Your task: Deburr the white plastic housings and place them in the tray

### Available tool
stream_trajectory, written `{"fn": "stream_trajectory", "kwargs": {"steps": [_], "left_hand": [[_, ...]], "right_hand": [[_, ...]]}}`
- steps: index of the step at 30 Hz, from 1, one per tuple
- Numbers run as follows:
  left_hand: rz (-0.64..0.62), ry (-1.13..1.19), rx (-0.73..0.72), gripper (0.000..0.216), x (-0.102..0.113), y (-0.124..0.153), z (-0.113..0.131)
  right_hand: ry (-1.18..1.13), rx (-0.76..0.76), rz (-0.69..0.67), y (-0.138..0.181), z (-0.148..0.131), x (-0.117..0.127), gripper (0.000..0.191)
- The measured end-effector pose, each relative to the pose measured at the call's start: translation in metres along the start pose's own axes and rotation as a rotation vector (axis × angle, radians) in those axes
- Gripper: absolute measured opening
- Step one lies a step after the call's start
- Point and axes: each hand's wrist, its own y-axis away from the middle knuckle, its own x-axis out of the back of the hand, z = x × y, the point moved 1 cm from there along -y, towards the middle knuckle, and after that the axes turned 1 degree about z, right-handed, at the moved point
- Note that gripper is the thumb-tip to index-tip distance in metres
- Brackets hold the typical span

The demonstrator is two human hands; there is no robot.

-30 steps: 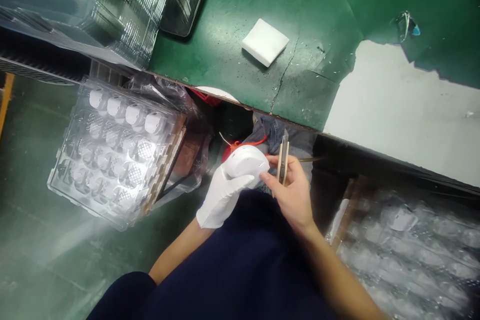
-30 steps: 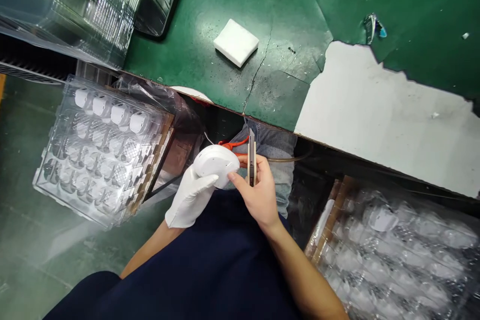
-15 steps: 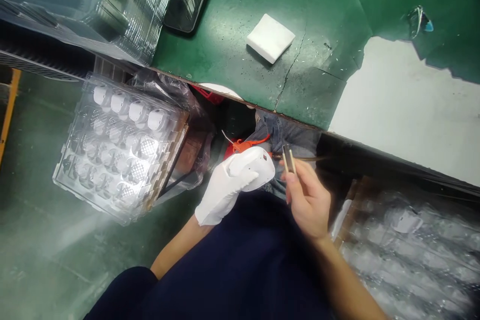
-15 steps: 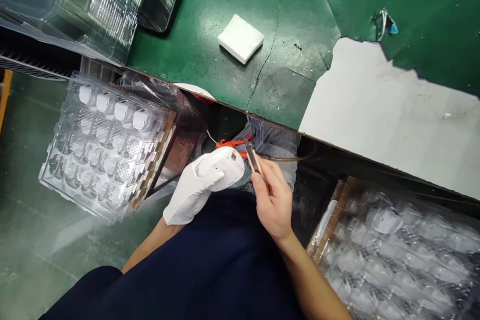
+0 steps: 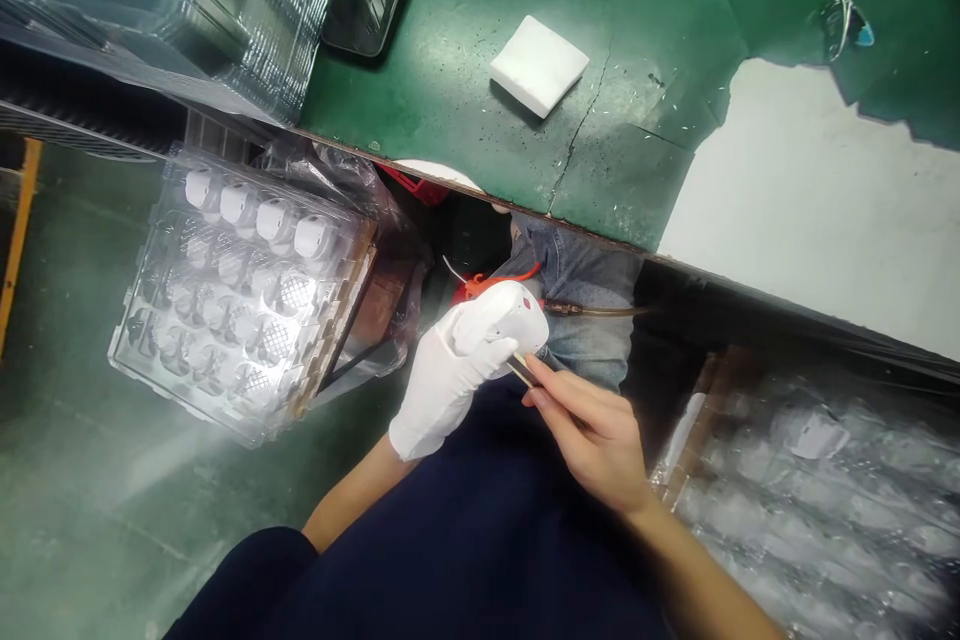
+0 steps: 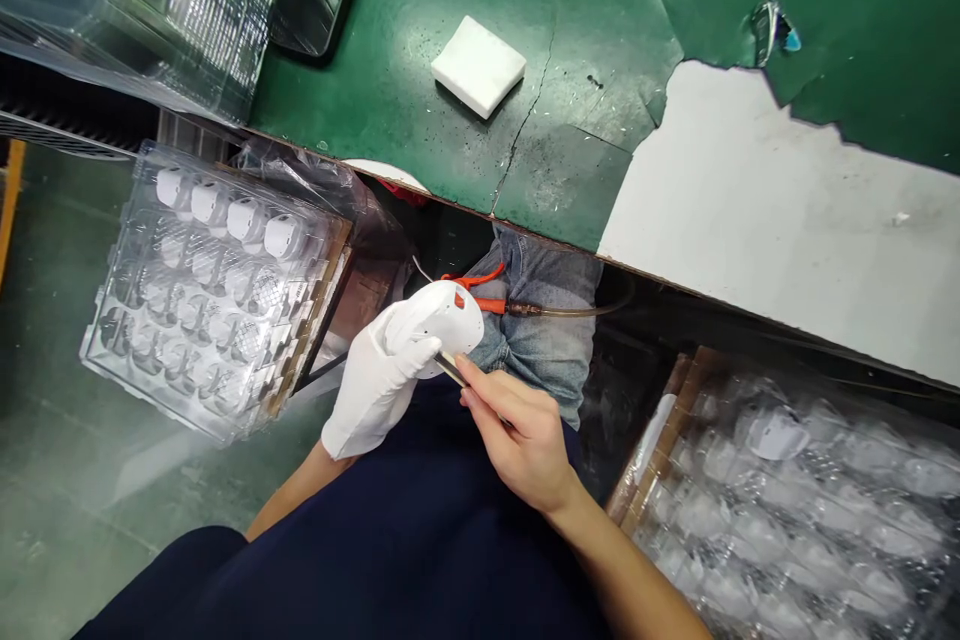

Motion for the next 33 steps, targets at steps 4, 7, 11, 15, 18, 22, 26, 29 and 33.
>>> {"fn": "stream_trajectory", "kwargs": {"steps": [4,7,11,15,18,22,26,29,33], "left_hand": [[0.022,-0.019,0.001,0.039,0.000,0.000,-0.002],[0.044,-0.026,-0.008,0.038,0.000,0.001,-0.004],[0.050,-0.051,-0.035,0.041,0.001,0.001,-0.005],[0.049,-0.106,-0.036,0.044,0.003,0.000,-0.003],[0.054,-0.147,-0.018,0.043,0.004,0.000,-0.001],[0.062,-0.197,-0.004,0.044,0.005,0.001,0.000],[0.038,-0.200,-0.007,0.046,0.005,0.000,0.001],[0.001,-0.105,-0.008,0.045,0.003,-0.003,0.001],[-0.013,-0.026,-0.011,0.040,-0.002,-0.004,0.002]], "right_hand": [[0.000,0.014,-0.001,0.001,-0.002,0.001,0.056],[0.011,0.017,0.006,0.002,-0.003,0.000,0.056],[0.027,0.031,0.010,0.003,-0.005,-0.002,0.057],[0.036,0.034,0.012,0.002,-0.008,-0.001,0.056],[0.056,0.025,0.006,0.001,-0.009,0.001,0.052],[0.077,0.017,-0.007,0.001,-0.009,0.003,0.047],[0.077,0.007,-0.013,-0.001,-0.008,0.004,0.046],[0.058,-0.012,-0.014,0.000,-0.002,0.005,0.043],[0.016,-0.142,0.078,0.007,0.015,0.005,0.036]]}}
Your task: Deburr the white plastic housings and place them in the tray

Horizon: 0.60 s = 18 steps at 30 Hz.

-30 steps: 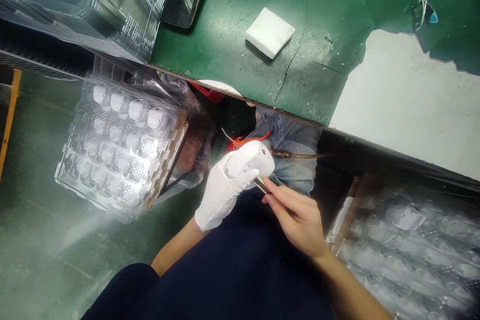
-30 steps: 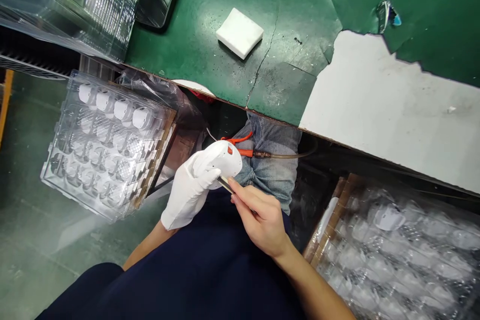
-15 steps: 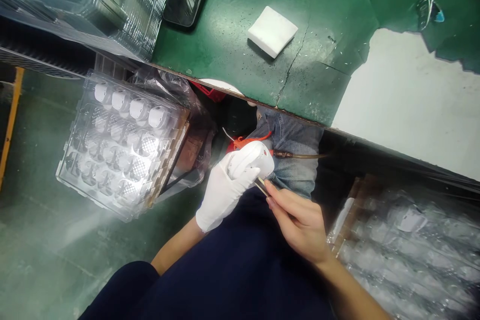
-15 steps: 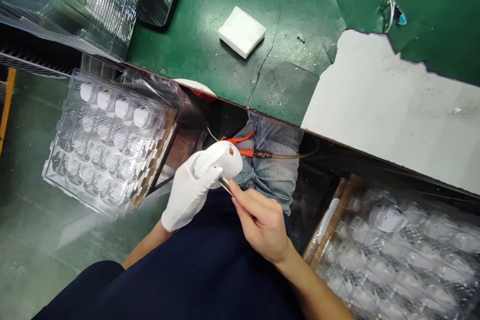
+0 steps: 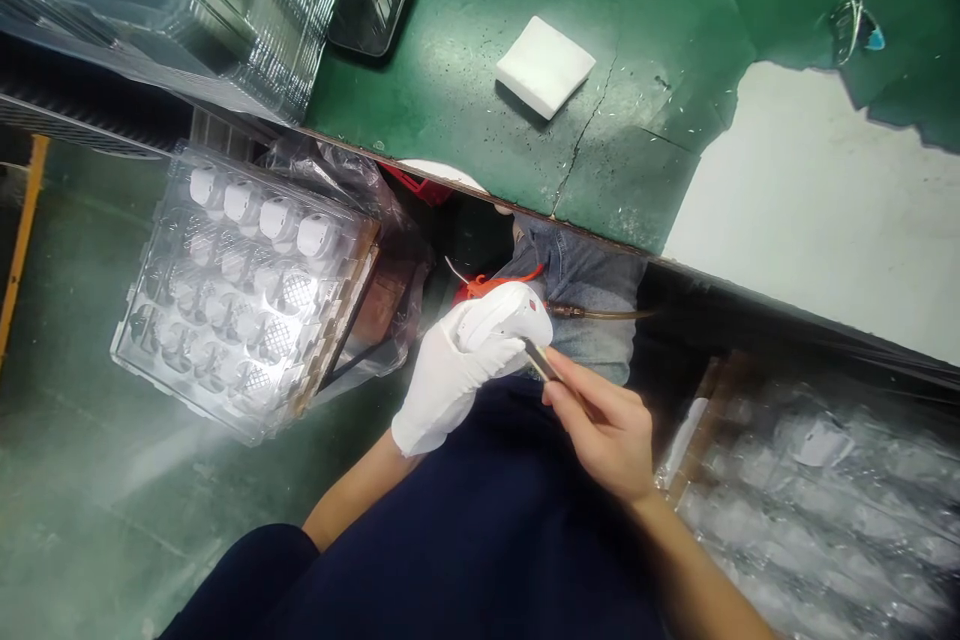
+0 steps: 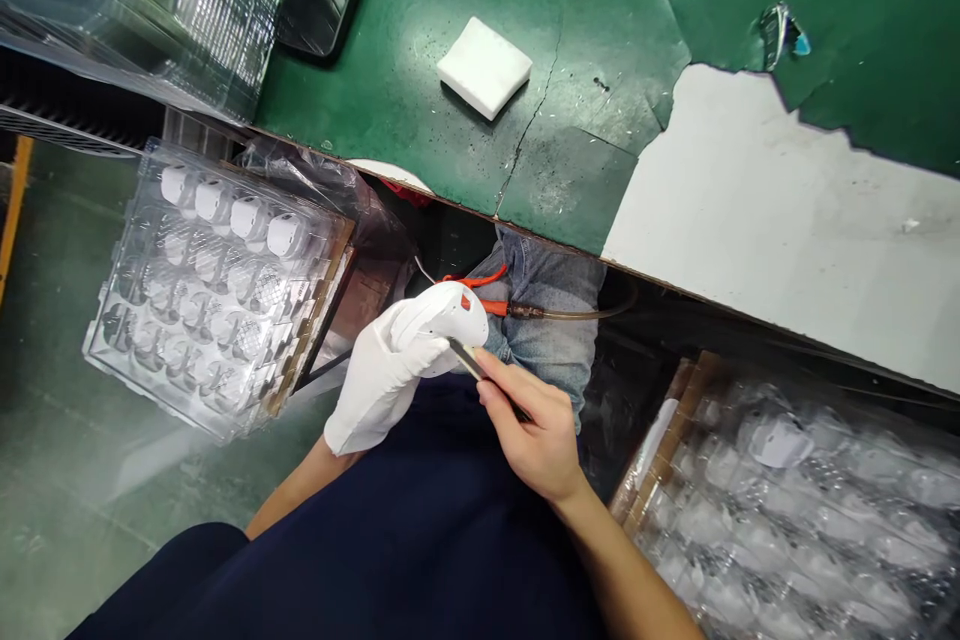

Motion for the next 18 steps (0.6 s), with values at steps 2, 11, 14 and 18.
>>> {"fn": "stream_trajectory", "kwargs": {"steps": [2,11,14,18], "left_hand": [[0.013,0.006,0.002,0.036,-0.002,0.000,0.000],[0.011,0.252,0.195,0.043,-0.004,-0.003,-0.007],[-0.084,0.102,0.147,0.043,0.003,-0.005,-0.007],[-0.196,-0.045,0.107,0.042,0.009,-0.006,-0.004]], "right_hand": [[-0.024,-0.112,0.113,0.002,0.009,-0.003,0.034],[-0.354,-0.316,0.270,-0.015,0.014,-0.022,0.030],[-0.347,-0.306,0.219,-0.022,0.008,-0.016,0.033],[-0.270,-0.271,0.137,-0.027,0.001,-0.007,0.029]]}}
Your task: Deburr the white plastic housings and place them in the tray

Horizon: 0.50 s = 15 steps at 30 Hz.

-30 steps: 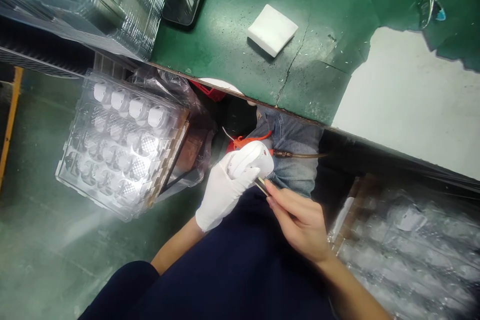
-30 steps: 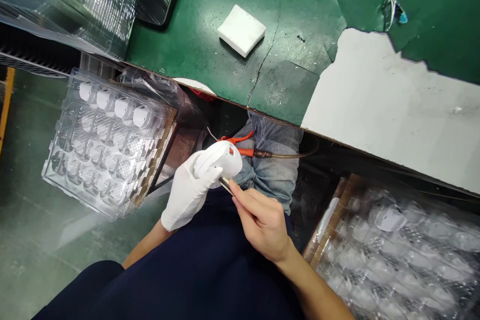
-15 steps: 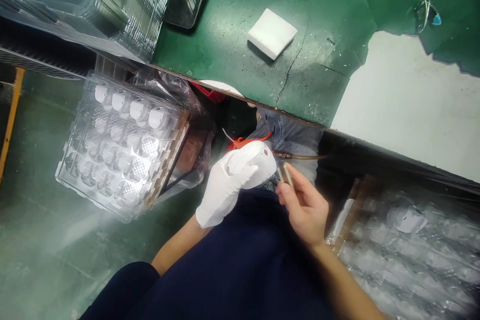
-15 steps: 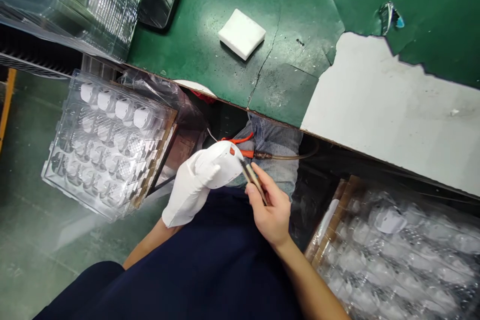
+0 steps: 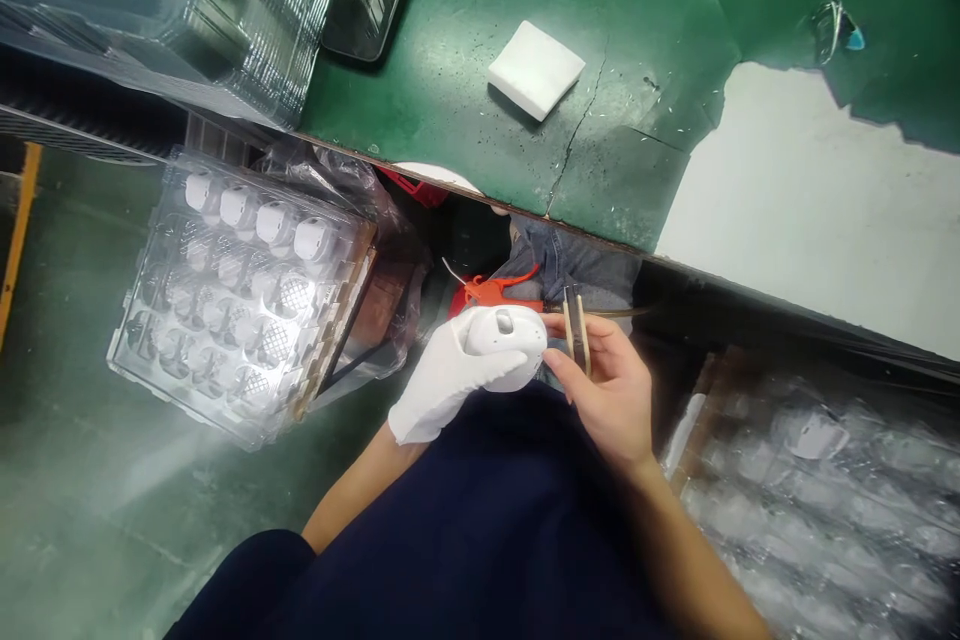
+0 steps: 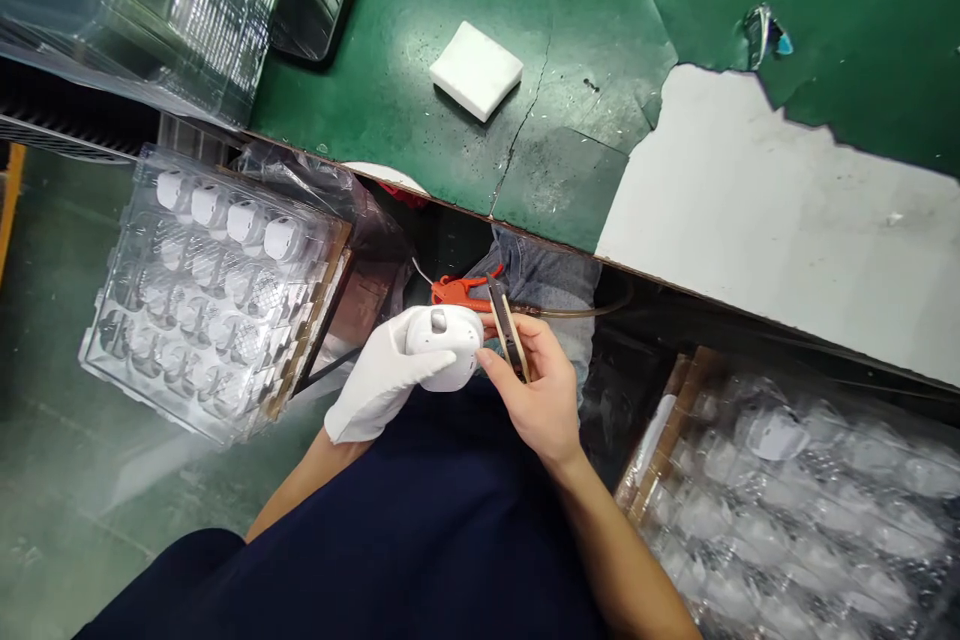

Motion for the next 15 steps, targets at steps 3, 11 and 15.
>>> {"fn": "stream_trajectory", "kwargs": {"steps": [3,11,15], "left_hand": [[0.053,0.004,-0.026,0.039,0.000,0.001,0.000],[0.153,0.038,-0.140,0.033,-0.004,0.001,0.004],[0.205,0.031,-0.147,0.033,-0.003,0.002,0.003]], "right_hand": [[0.085,0.071,0.045,0.003,0.000,0.004,0.022],[0.205,0.316,-0.144,0.020,0.001,0.005,0.054],[0.210,0.412,-0.208,0.023,-0.003,0.001,0.063]]}}
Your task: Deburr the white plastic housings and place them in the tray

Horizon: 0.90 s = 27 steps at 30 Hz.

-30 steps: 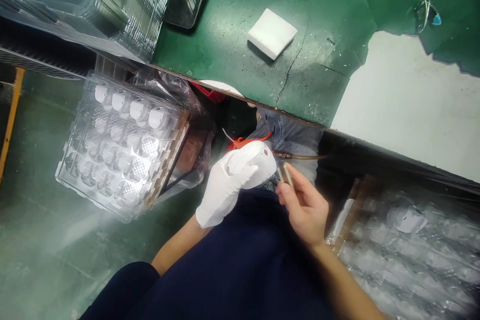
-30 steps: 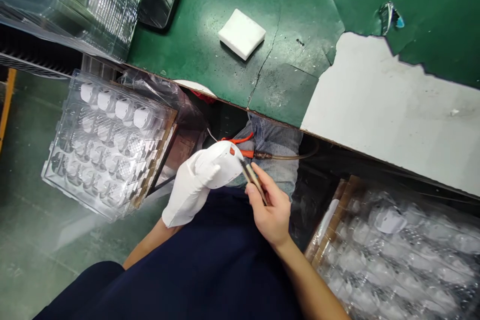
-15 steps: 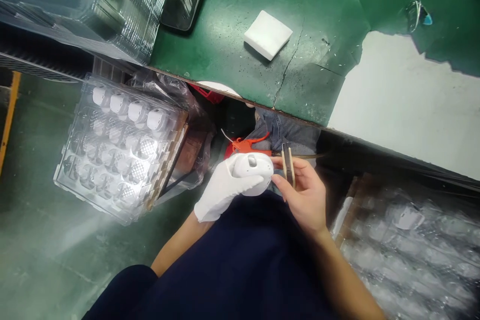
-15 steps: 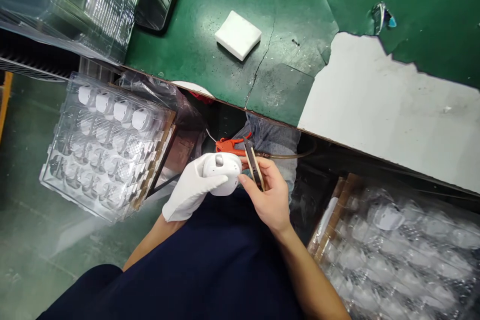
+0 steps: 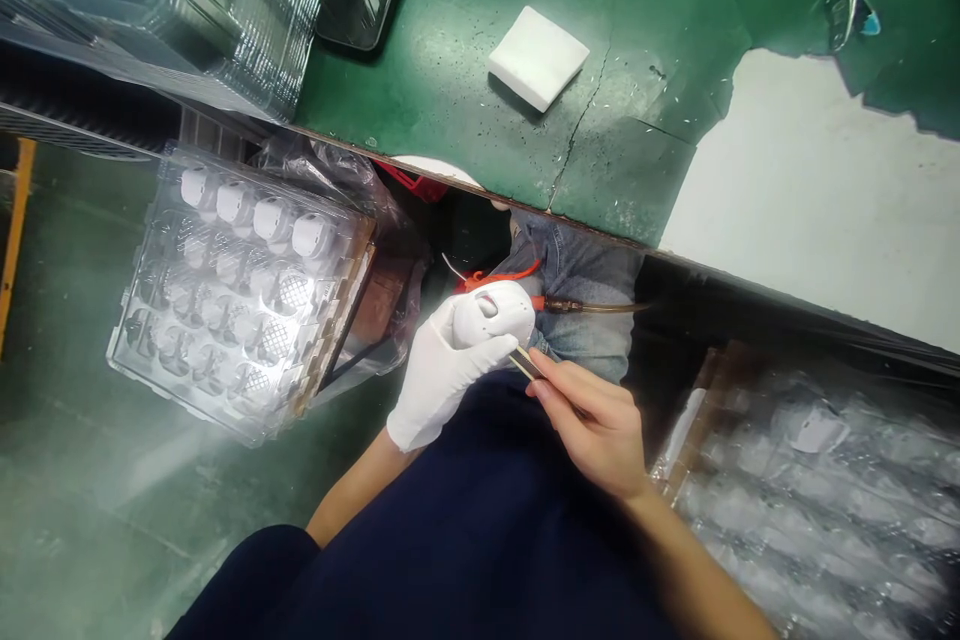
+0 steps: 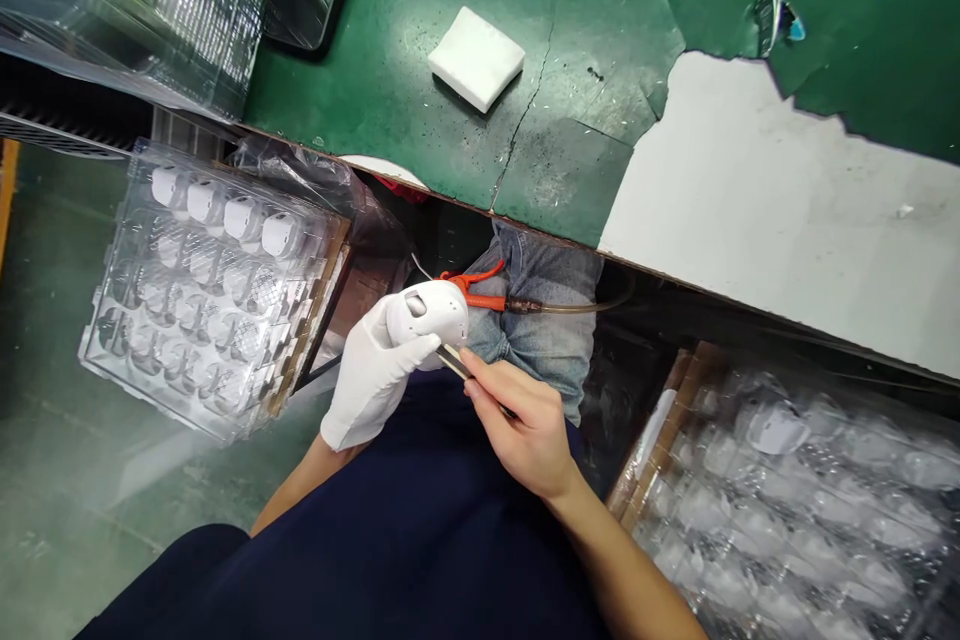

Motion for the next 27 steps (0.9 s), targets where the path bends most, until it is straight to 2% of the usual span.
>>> {"fn": "stream_trajectory", "kwargs": {"steps": [6,16,27], "left_hand": [[0.075,-0.058,0.018,0.036,0.000,0.004,0.002],[0.172,-0.133,-0.038,0.032,-0.007,0.004,0.010],[0.161,-0.232,-0.077,0.031,-0.009,0.005,0.013]], "right_hand": [[0.025,0.026,-0.004,0.002,-0.001,-0.002,0.064],[0.039,0.026,0.014,0.003,-0.007,-0.004,0.064],[0.028,0.025,-0.008,-0.001,-0.011,0.001,0.057]]}}
